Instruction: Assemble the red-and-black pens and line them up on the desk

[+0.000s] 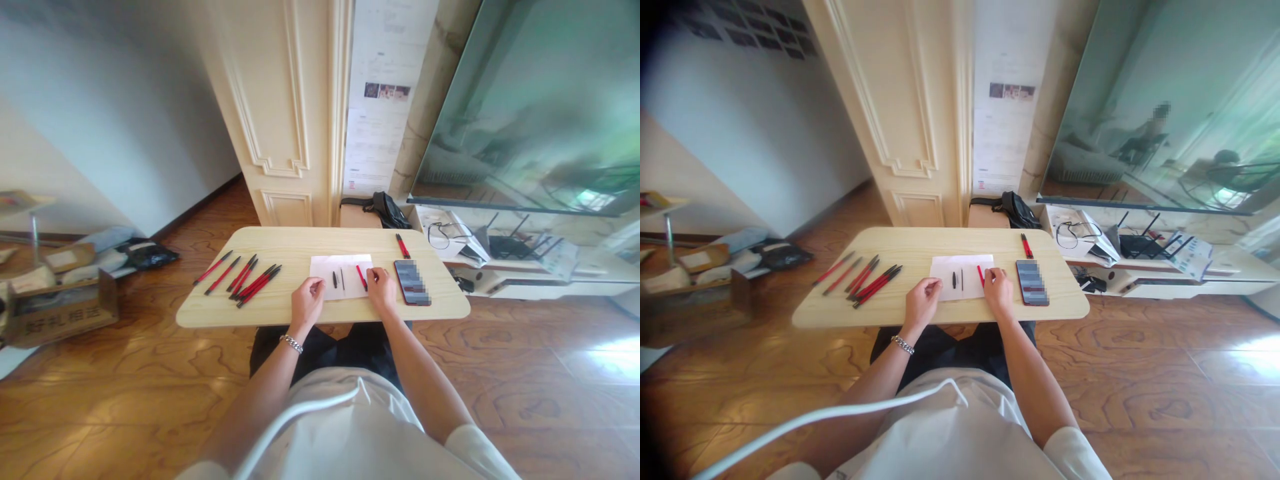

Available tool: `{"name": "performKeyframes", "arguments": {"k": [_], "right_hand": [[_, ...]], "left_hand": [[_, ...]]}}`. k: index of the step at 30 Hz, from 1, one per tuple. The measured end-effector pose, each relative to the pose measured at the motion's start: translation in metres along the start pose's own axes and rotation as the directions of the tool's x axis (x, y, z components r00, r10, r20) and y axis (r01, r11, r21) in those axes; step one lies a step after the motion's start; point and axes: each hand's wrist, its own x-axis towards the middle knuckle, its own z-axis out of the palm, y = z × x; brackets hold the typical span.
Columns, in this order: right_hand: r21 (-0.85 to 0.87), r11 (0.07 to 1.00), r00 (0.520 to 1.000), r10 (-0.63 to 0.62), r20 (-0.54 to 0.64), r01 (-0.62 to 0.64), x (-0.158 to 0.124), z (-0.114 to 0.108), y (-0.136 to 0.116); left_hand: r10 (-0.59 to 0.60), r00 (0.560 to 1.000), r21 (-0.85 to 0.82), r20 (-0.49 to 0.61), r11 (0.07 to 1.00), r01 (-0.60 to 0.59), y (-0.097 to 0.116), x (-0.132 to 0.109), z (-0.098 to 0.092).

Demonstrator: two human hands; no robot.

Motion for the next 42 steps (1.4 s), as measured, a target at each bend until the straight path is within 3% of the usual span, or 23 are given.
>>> {"name": "performKeyframes", "arguments": {"k": [6,12,17,20,22,26,29,32,34,37,39,42], "right_hand": [[-0.237,0.97,0.982,-0.006,0.191,0.052,0.021,0.008,-0.007],[-0.396,0.913,0.931,0.06,0.36,0.094,0.04,0.013,-0.015],[-0.408,0.912,0.919,0.123,0.375,0.045,0.043,0.009,-0.017],[-0.276,0.961,0.94,0.084,0.332,0.012,0.044,0.002,-0.019],[-0.073,0.997,0.949,0.005,0.315,0.019,0.041,-0.001,-0.024],[0.362,0.931,0.937,-0.17,0.305,0.051,0.021,-0.003,-0.04],[0.484,0.87,0.898,-0.286,0.334,0.096,0.001,-0.001,-0.056],[0.508,0.852,0.859,-0.351,0.372,0.128,-0.007,-0.001,-0.064],[0.49,0.863,0.851,-0.345,0.396,0.122,-0.003,-0.003,-0.062],[0.387,0.917,0.907,-0.243,0.342,0.1,0.012,-0.003,-0.047],[0.258,0.962,0.941,-0.171,0.294,0.094,0.023,-0.001,-0.035],[0.033,0.993,0.932,-0.116,0.343,0.112,0.03,0.005,-0.024]], "left_hand": [[0.009,0.999,0.079,0.034,0.997,-0.012,-0.006,0.001,0.0],[0.034,0.999,0.12,0.033,0.992,-0.038,-0.009,0.001,0.002],[0.074,0.997,0.098,0.01,0.992,-0.075,-0.009,0.0,0.001],[0.093,0.995,0.046,-0.024,0.995,-0.092,-0.007,-0.002,0.0],[0.108,0.994,-0.011,-0.023,0.994,-0.109,-0.003,-0.004,0.0],[0.076,0.994,-0.263,0.072,0.963,-0.055,0.011,-0.008,0.011],[0.04,0.985,-0.487,0.166,0.872,0.047,0.022,-0.007,0.025],[-0.041,0.985,-0.606,0.169,0.783,0.136,0.026,-0.002,0.035],[-0.074,0.985,-0.654,0.157,0.74,0.16,0.023,0.002,0.037],[-0.082,0.99,-0.697,0.112,0.704,0.137,0.013,0.005,0.035],[-0.085,0.994,-0.694,0.069,0.712,0.109,0.006,0.006,0.034],[-0.084,0.996,-0.666,0.031,0.741,0.083,-0.003,0.004,0.033]]}}
